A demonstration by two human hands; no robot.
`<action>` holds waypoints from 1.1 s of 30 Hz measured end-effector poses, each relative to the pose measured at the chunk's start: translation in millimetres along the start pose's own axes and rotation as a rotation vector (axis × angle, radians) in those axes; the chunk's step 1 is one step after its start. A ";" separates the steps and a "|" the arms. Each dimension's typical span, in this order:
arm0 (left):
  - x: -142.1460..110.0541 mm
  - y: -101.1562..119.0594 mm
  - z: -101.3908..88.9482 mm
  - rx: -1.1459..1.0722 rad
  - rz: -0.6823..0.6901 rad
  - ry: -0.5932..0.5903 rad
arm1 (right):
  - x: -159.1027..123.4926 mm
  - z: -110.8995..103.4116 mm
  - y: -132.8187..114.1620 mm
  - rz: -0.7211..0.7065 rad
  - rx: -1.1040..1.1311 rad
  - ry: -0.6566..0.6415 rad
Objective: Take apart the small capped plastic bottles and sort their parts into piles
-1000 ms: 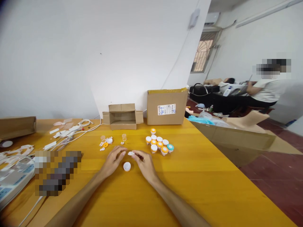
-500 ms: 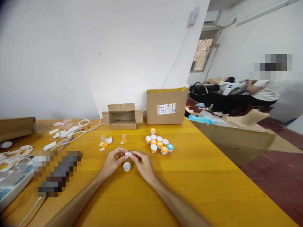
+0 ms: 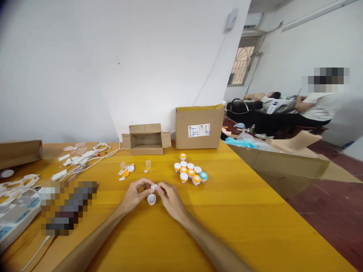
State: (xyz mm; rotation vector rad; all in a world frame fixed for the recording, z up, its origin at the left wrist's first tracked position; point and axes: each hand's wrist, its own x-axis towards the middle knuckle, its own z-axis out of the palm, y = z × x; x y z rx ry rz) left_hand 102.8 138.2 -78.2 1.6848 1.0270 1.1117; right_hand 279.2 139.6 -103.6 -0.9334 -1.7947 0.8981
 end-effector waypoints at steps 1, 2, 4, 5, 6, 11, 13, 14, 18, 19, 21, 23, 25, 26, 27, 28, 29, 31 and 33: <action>0.0 0.0 -0.2 -0.012 -0.005 -0.001 | -0.1 -0.1 0.2 0.010 0.005 -0.009; 0.2 -0.2 -0.5 -0.026 -0.012 -0.003 | -0.1 -0.2 0.4 0.022 0.011 -0.018; 0.8 -1.0 -0.9 -0.063 -0.024 -0.009 | 0.0 -0.1 0.8 0.050 0.025 -0.034; 1.2 -1.5 -1.0 -0.080 -0.028 -0.012 | 0.1 0.0 1.0 0.062 0.032 -0.041; 1.5 -2.1 -1.1 -0.096 -0.031 -0.013 | 0.2 0.0 1.1 0.074 0.039 -0.046; 1.8 -5.3 -1.5 -0.138 -0.037 -0.025 | 0.9 0.4 1.1 0.102 0.100 -0.064; 1.3 -5.9 -2.0 -0.135 -0.044 -0.040 | 1.2 0.9 1.5 0.110 0.133 -0.068; 1.2 -5.9 -2.4 -0.127 -0.046 -0.042 | 1.3 1.2 1.8 0.114 0.149 -0.070; 2.2 -6.2 -4.6 -0.052 -0.033 -0.005 | 1.4 1.9 2.7 0.124 0.172 -0.067; 2.8 -6.6 -5.5 -0.017 -0.022 0.013 | 1.5 1.8 2.7 0.120 0.159 -0.057; 4.4 -8.6 -7.7 0.075 0.006 0.057 | 1.8 1.5 2.5 0.105 0.119 -0.024; 5.6 -12.0 -10.7 0.190 0.035 0.100 | 2.2 0.9 2.5 0.085 0.071 0.022; 5.9 -16.1 -14.1 0.318 0.052 0.135 | 2.6 0.1 3.4 0.063 0.007 0.076; 5.8 -18.2 -15.7 0.383 0.058 0.150 | 2.7 -0.4 4.4 0.049 -0.039 0.104; 5.6 -20.0 -17.3 0.449 0.062 0.160 | 2.7 -1.1 5.8 0.034 -0.098 0.125; 5.4 -21.6 -18.6 0.513 0.064 0.166 | 2.7 -2.0 7.7 0.019 -0.167 0.138; 5.3 -22.9 -19.7 0.573 0.064 0.166 | 2.5 -3.1 9.9 0.008 -0.241 0.143; 5.2 -24.7 -20.8 0.670 0.060 0.162 | 2.3 -5.4 15.1 -0.004 -0.386 0.131; 5.5 -25.9 -20.8 0.738 0.054 0.162 | 2.5 -7.3 20.1 -0.010 -0.499 0.108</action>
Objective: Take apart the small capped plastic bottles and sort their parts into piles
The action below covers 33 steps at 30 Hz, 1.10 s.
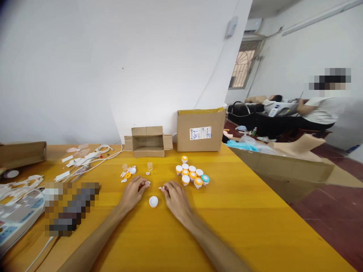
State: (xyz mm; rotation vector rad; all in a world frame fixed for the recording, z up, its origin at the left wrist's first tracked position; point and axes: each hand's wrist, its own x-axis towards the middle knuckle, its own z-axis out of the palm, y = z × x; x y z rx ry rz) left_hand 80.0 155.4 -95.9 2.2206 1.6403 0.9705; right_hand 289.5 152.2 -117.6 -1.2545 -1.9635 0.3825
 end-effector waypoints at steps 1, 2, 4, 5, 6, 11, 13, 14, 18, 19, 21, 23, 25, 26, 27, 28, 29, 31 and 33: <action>-0.1 -0.2 0.6 0.027 -0.001 0.003 | 0.4 0.6 2.1 -0.008 -0.041 -0.009; -0.3 -0.2 1.3 0.051 -0.001 0.006 | 0.9 1.3 3.6 -0.018 -0.070 -0.018; -1.2 -0.3 2.8 0.082 0.000 0.011 | 2.4 3.0 5.1 -0.041 -0.102 -0.035; -1.9 -0.3 3.7 0.089 0.002 0.014 | 3.4 4.0 5.1 -0.053 -0.112 -0.044; -2.6 -0.3 4.5 0.090 0.007 0.018 | 4.6 5.1 4.8 -0.064 -0.119 -0.055; -4.6 -1.9 8.6 0.060 0.084 0.015 | 17.2 11.5 1.6 -0.070 -0.141 -0.104; -4.3 -3.2 10.0 0.060 0.108 0.018 | 27.0 15.3 -0.2 -0.055 -0.146 -0.112; -4.1 -3.9 10.6 0.066 0.118 0.020 | 32.9 17.7 -1.2 -0.045 -0.148 -0.115; -3.9 -7.2 12.7 0.119 0.152 0.013 | 57.1 28.1 -4.4 -0.018 -0.145 -0.105; -4.0 -8.0 13.3 0.133 0.156 0.011 | 61.5 30.2 -4.5 -0.015 -0.136 -0.098; -4.4 -9.4 14.6 0.155 0.162 0.007 | 66.0 32.5 -3.2 -0.019 -0.093 -0.084; -4.7 -10.6 15.9 0.172 0.160 0.005 | 63.2 31.3 -0.2 -0.038 -0.004 -0.077; -4.8 -11.2 16.7 0.177 0.157 0.010 | 53.2 26.1 3.2 -0.057 0.115 -0.075; -4.8 -11.2 16.7 0.175 0.155 0.014 | 46.0 22.1 4.5 -0.057 0.166 -0.079; -4.7 -10.9 16.5 0.171 0.155 0.016 | 37.9 17.5 5.1 -0.048 0.208 -0.084; -4.6 -10.5 16.0 0.166 0.155 0.015 | 29.5 12.4 4.9 -0.040 0.248 -0.109; -4.5 -10.0 15.3 0.163 0.155 0.012 | 21.1 7.3 3.9 -0.036 0.285 -0.133; -4.4 -8.8 13.5 0.164 0.152 -0.002 | 6.8 -1.9 -0.4 -0.058 0.331 -0.203; -4.3 -7.9 11.5 0.164 0.151 -0.024 | -2.3 -7.9 -6.8 -0.083 0.324 -0.262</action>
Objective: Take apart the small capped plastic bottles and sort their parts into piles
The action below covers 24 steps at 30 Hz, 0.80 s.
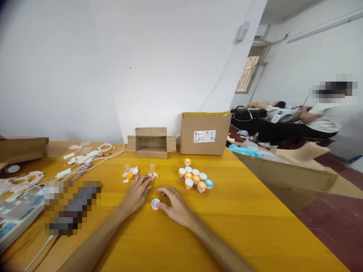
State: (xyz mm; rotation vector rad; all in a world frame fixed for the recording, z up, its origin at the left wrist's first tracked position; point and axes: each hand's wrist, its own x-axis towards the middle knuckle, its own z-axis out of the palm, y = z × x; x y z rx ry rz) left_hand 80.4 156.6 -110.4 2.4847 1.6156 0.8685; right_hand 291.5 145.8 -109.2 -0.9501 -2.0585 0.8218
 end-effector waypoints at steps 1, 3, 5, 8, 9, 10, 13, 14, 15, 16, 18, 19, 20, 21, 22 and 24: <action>0.0 0.1 -1.1 -0.007 0.003 -0.011 | -2.2 0.2 -3.9 -0.003 -0.019 -0.024; 0.1 0.1 -3.3 -0.037 0.013 -0.017 | -2.5 1.5 -10.1 -0.021 -0.069 -0.062; 0.3 0.5 -6.0 -0.084 0.021 0.003 | -0.2 3.0 -13.6 -0.052 -0.109 -0.079; -0.1 3.0 -11.0 -0.178 0.028 0.020 | 2.6 4.6 -14.0 -0.068 -0.118 -0.058; -0.6 4.4 -13.0 -0.214 0.026 0.005 | 2.9 5.1 -13.4 -0.063 -0.111 -0.048; -1.3 6.0 -15.0 -0.250 0.020 -0.019 | 2.9 5.4 -12.6 -0.059 -0.103 -0.041; -4.6 11.3 -21.3 -0.354 0.007 -0.121 | 2.5 6.0 -11.2 -0.066 -0.082 -0.028; -5.7 13.1 -23.3 -0.383 0.014 -0.155 | 2.4 5.9 -11.2 -0.076 -0.077 -0.026; -6.8 14.9 -25.1 -0.404 0.028 -0.186 | 2.4 5.7 -11.4 -0.086 -0.071 -0.024; -7.7 16.7 -26.7 -0.415 0.041 -0.210 | 2.4 5.5 -11.7 -0.095 -0.065 -0.022; -8.7 20.4 -29.1 -0.410 0.060 -0.241 | 2.4 5.2 -12.0 -0.109 -0.047 -0.018; -8.9 22.1 -29.8 -0.402 0.065 -0.249 | 2.4 5.2 -11.9 -0.114 -0.036 -0.014; -8.9 23.5 -30.1 -0.395 0.068 -0.255 | 2.3 5.3 -11.4 -0.118 -0.022 -0.009; -8.9 24.6 -30.0 -0.392 0.071 -0.260 | 2.1 5.6 -10.7 -0.121 -0.006 -0.005; -8.9 25.3 -29.5 -0.393 0.072 -0.263 | 1.9 6.0 -9.7 -0.124 0.011 -0.002; -9.1 25.3 -27.4 -0.405 0.066 -0.266 | 1.3 6.7 -7.6 -0.130 0.039 -0.005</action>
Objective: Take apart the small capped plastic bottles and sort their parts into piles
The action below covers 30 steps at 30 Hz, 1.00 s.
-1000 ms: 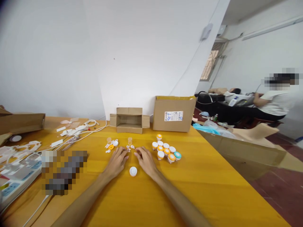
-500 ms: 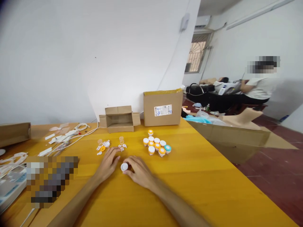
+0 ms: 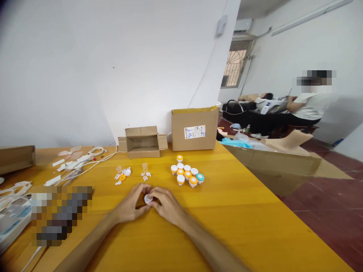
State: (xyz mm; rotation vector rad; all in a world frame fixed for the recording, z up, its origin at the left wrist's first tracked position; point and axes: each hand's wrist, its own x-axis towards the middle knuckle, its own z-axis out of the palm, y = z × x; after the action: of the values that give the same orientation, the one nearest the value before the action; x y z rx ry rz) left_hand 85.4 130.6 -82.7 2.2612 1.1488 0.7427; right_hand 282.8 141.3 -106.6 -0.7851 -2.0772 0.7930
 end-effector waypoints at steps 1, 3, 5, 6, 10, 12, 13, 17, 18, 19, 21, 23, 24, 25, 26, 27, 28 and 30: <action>0.1 -1.2 1.1 -0.010 -0.006 0.001 | -0.4 0.2 1.0 -0.002 0.009 -0.002; 0.2 -4.3 3.5 -0.034 -0.020 0.008 | -1.2 0.4 2.4 -0.002 0.021 -0.002; 0.3 -7.3 5.5 -0.062 -0.034 0.019 | -1.7 0.3 3.4 0.008 0.033 0.006; 0.5 -8.3 6.2 -0.076 -0.039 0.024 | -1.9 0.3 3.7 0.014 0.039 0.012; 2.0 -9.4 7.3 -0.125 -0.051 0.031 | -2.1 1.0 5.4 0.019 0.055 0.041; 2.9 -9.6 7.4 -0.140 -0.060 0.025 | -2.1 1.4 6.0 0.010 0.070 0.058; 3.3 -10.1 7.6 -0.147 -0.066 0.022 | -2.1 1.5 6.0 0.007 0.078 0.066; 3.6 -14.1 9.9 -0.166 -0.076 0.024 | -1.1 1.6 5.1 -0.002 0.104 0.088; 3.6 -15.1 10.5 -0.170 -0.074 0.024 | -0.7 1.6 5.0 -0.001 0.106 0.092; 3.5 -15.8 10.9 -0.174 -0.073 0.024 | -0.4 1.7 5.2 0.002 0.106 0.097; 3.5 -16.1 10.9 -0.179 -0.070 0.023 | 0.0 1.8 5.9 0.013 0.103 0.111; 3.7 -15.3 9.9 -0.180 -0.064 0.019 | 0.1 1.7 6.9 0.027 0.100 0.124; 3.8 -14.8 9.2 -0.181 -0.058 0.016 | 0.0 1.5 7.4 0.031 0.100 0.129; 3.9 -14.5 8.4 -0.180 -0.051 0.012 | 0.0 1.2 8.0 0.033 0.099 0.136; 4.0 -14.4 7.6 -0.176 -0.043 0.010 | -0.1 0.8 8.6 0.035 0.093 0.147; 4.1 -14.7 6.8 -0.168 -0.034 0.008 | -0.3 0.3 9.3 0.035 0.080 0.162; 4.1 -15.4 6.0 -0.155 -0.026 0.006 | -0.5 -0.2 10.3 0.035 0.061 0.179; 3.8 -17.5 4.5 -0.123 -0.014 -0.001 | -1.0 -1.2 12.7 0.029 -0.013 0.210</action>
State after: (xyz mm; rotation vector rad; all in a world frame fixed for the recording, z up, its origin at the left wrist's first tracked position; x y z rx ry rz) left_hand 80.4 142.1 -96.2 2.1495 1.0866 0.7843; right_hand 287.6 148.7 -115.9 -0.8694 -1.8899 0.6824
